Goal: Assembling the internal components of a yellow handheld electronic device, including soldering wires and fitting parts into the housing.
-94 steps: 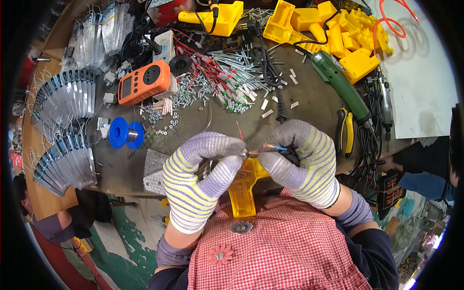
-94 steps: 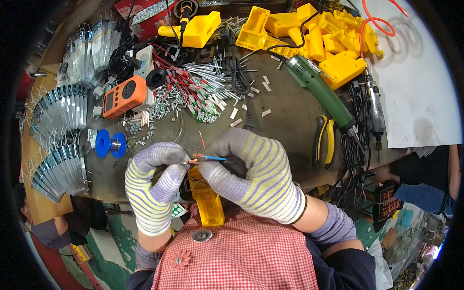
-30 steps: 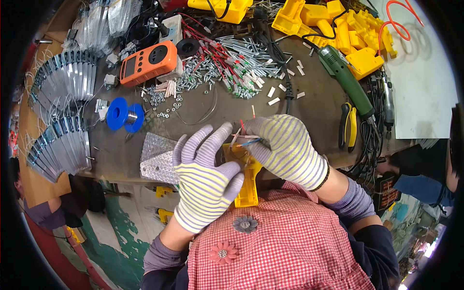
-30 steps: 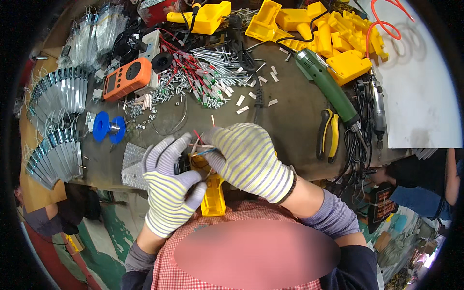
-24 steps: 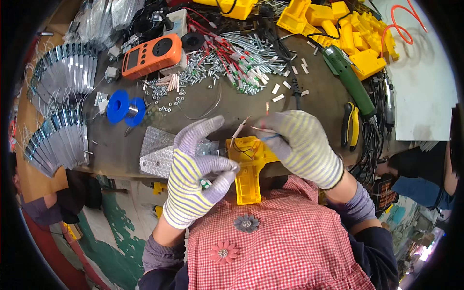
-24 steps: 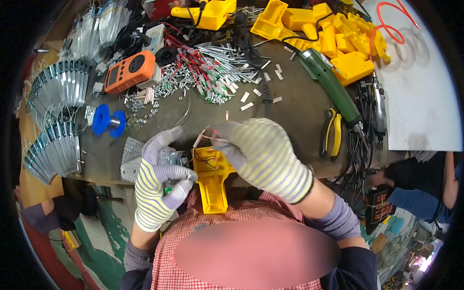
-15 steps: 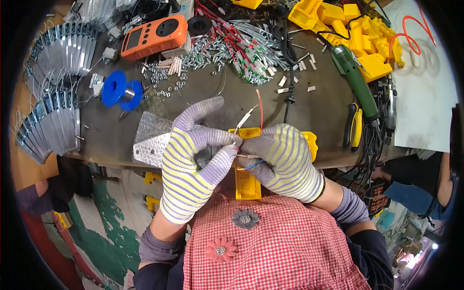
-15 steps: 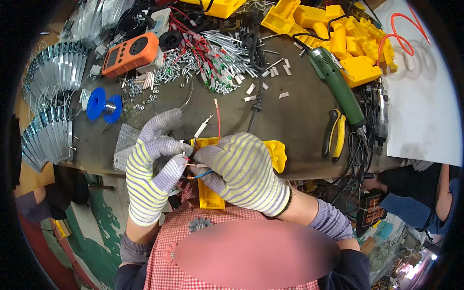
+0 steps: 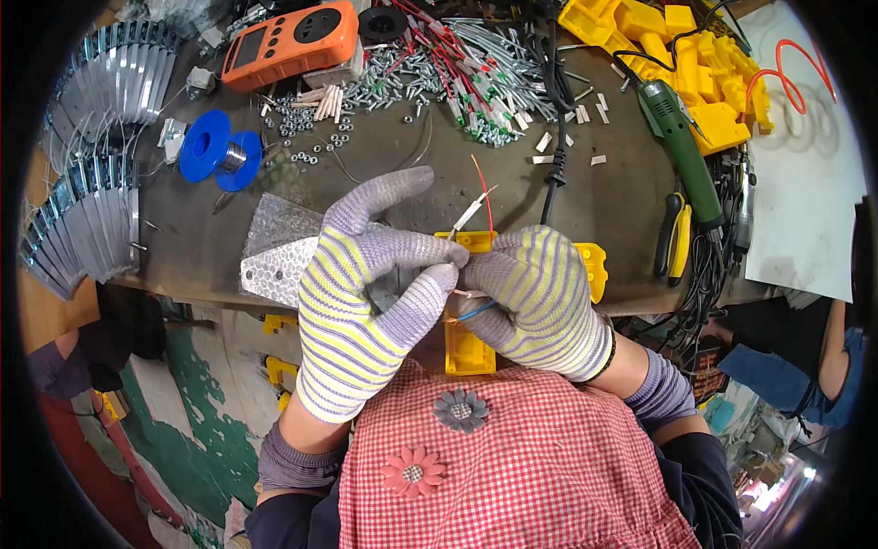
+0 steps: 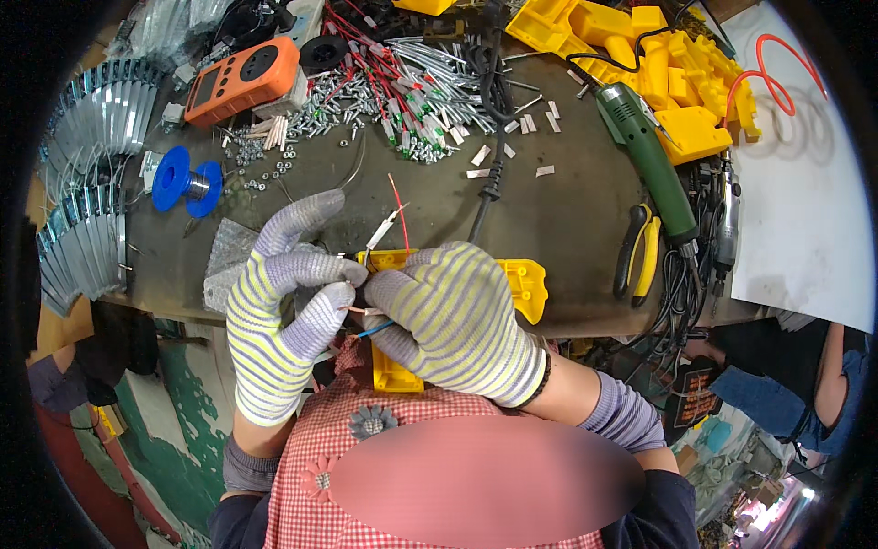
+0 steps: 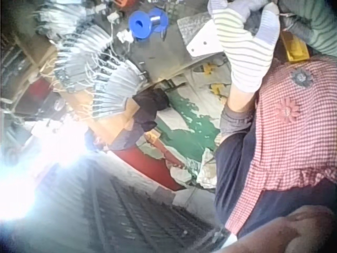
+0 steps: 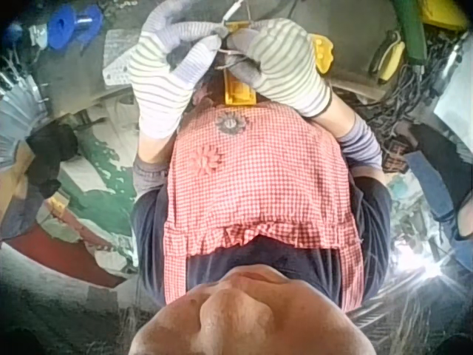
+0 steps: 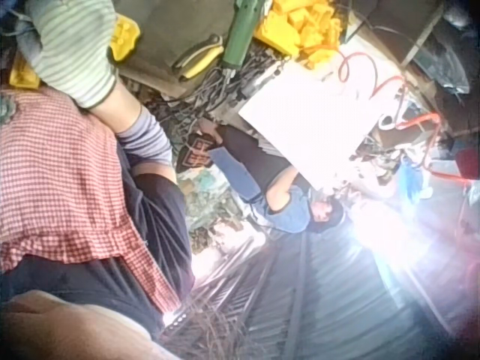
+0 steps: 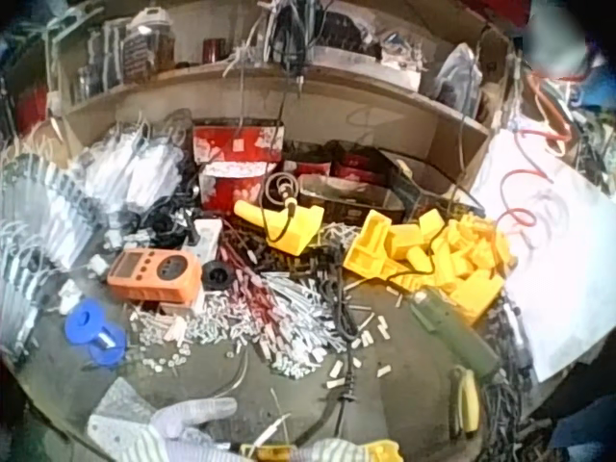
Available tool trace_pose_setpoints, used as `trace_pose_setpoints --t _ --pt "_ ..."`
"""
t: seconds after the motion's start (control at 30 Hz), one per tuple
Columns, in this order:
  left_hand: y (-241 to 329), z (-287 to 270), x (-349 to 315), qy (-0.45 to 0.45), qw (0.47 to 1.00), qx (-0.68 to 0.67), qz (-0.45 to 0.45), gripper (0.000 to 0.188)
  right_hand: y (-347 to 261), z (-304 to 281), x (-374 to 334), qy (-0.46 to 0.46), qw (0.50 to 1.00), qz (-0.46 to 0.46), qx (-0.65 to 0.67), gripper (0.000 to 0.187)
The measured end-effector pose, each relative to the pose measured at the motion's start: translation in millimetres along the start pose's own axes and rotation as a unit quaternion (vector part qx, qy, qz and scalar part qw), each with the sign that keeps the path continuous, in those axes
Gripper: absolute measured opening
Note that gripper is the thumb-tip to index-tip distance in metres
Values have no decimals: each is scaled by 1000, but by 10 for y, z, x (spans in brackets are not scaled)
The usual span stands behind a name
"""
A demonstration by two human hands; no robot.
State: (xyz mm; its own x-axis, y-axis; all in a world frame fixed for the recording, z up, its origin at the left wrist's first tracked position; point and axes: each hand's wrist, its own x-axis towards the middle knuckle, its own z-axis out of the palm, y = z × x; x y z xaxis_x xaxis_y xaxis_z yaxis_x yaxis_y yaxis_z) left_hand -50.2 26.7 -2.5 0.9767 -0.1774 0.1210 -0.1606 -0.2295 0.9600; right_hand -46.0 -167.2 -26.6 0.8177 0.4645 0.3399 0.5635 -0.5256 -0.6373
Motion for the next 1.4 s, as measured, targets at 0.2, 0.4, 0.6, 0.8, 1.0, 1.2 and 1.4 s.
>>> trace_pose_setpoints --t 0.2,0.4,0.6,0.8,1.0,1.2,1.4 --pt "79 -5 7 -7 999 48 -9 12 -97 -322 41 -53 997 7 -59 23" --pt "107 -3 37 -75 986 143 45 15 -38 -428 24 12 992 -66 -108 17" --pt "66 52 43 -27 992 111 46 18 -14 -364 -17 37 994 -47 -92 16" --pt "27 68 5 10 996 66 53 17 20 -500 -80 18 998 23 58 24" --pt "27 86 -3 1 972 199 126 22 33 -599 -100 -26 996 28 77 22" --pt "30 130 -3 15 980 176 96 20 -10 -661 0 -72 988 50 129 19" --pt "29 145 10 16 975 191 116 21 39 -605 -73 -25 986 71 152 22"
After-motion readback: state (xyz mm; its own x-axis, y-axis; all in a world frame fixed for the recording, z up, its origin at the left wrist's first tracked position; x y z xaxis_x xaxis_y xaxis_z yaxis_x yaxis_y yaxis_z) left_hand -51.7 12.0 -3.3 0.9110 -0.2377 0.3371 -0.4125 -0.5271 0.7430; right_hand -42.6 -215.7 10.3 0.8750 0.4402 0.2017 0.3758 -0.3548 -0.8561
